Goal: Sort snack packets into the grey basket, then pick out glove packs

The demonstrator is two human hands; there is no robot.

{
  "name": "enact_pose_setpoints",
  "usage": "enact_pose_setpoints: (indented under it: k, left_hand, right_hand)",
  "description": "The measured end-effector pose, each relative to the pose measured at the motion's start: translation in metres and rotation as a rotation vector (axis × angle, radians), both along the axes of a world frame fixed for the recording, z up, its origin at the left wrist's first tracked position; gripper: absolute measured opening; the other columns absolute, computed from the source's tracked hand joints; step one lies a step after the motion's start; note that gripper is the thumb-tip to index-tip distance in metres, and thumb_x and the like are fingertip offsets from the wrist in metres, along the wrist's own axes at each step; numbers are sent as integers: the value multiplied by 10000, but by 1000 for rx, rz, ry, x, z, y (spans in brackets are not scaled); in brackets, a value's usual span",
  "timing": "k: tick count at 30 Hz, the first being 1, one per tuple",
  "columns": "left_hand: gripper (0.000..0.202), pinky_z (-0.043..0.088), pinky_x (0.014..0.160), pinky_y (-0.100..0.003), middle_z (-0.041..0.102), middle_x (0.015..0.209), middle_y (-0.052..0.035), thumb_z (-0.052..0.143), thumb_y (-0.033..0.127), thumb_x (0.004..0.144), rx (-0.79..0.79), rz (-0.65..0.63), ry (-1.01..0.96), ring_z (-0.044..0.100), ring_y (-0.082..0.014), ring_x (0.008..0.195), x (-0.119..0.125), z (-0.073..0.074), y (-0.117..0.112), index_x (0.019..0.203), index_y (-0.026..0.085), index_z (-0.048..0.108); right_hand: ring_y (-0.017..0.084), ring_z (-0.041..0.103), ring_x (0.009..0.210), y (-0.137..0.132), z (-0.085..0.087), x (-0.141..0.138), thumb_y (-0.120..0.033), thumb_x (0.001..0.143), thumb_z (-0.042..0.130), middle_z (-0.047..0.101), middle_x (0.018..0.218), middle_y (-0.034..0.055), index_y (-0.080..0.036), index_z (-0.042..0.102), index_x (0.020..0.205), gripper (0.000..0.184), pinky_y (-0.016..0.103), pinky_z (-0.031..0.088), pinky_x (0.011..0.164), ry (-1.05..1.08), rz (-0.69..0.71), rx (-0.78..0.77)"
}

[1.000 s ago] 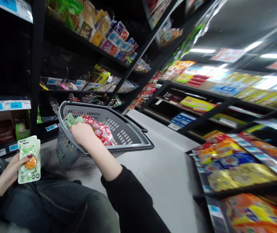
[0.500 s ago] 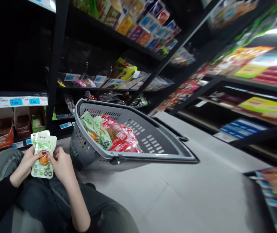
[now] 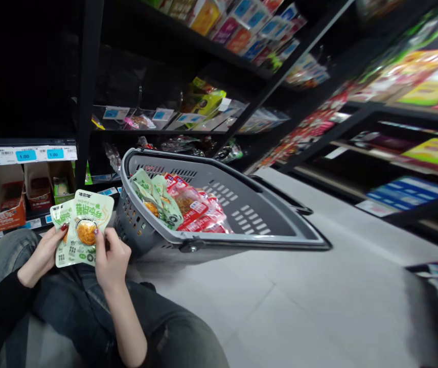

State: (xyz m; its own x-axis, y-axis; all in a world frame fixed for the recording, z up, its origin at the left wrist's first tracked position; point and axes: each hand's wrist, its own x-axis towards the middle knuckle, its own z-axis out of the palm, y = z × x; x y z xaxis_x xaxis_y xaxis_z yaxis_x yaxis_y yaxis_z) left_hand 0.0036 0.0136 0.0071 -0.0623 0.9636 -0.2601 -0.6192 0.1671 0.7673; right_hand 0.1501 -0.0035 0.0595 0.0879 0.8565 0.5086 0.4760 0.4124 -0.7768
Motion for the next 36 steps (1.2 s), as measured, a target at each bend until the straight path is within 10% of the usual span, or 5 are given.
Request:
enact_pose_setpoints:
  k: [9,13,19,36]
  left_hand:
    - [390,505,644,-311,725,833,-82,700,342,644,30,-89,148,671,-254,738,3,-2,1,953,115,628]
    - [392,506,659,-335,724,814,-86,714,337,621,-8,-71,141,672,-256,715,3,-5,3,933,116,627]
    - [379,506,677,-320,726,786,-71,738,299,583,-36,5,147,671,-231,697,3,-7,5,900,121,630]
    - [384,512,641,-317,722,785,-68,746,297,580,-70,-13,139,668,-228,678,3,-6,4,905,128,631]
  right_hand:
    - [92,355,511,-18,24,15,-306,852,519,407,562,-37,-175,497,672,224,207,281,486,278,9,67]
    - [107,382,522,-11,31,13,-363,804,557,428,591,-34,-197,488,723,197,215,313,497,708,401,-264]
    - [81,56,398,-8,35,10,-270,813,487,154,463,-90,-200,188,607,370,182,152,393,1316,873,-530]
    - [95,8,439,-6,34,17,-253,818,467,134,501,-88,-208,206,633,323,202,131,408,1325,753,-483]
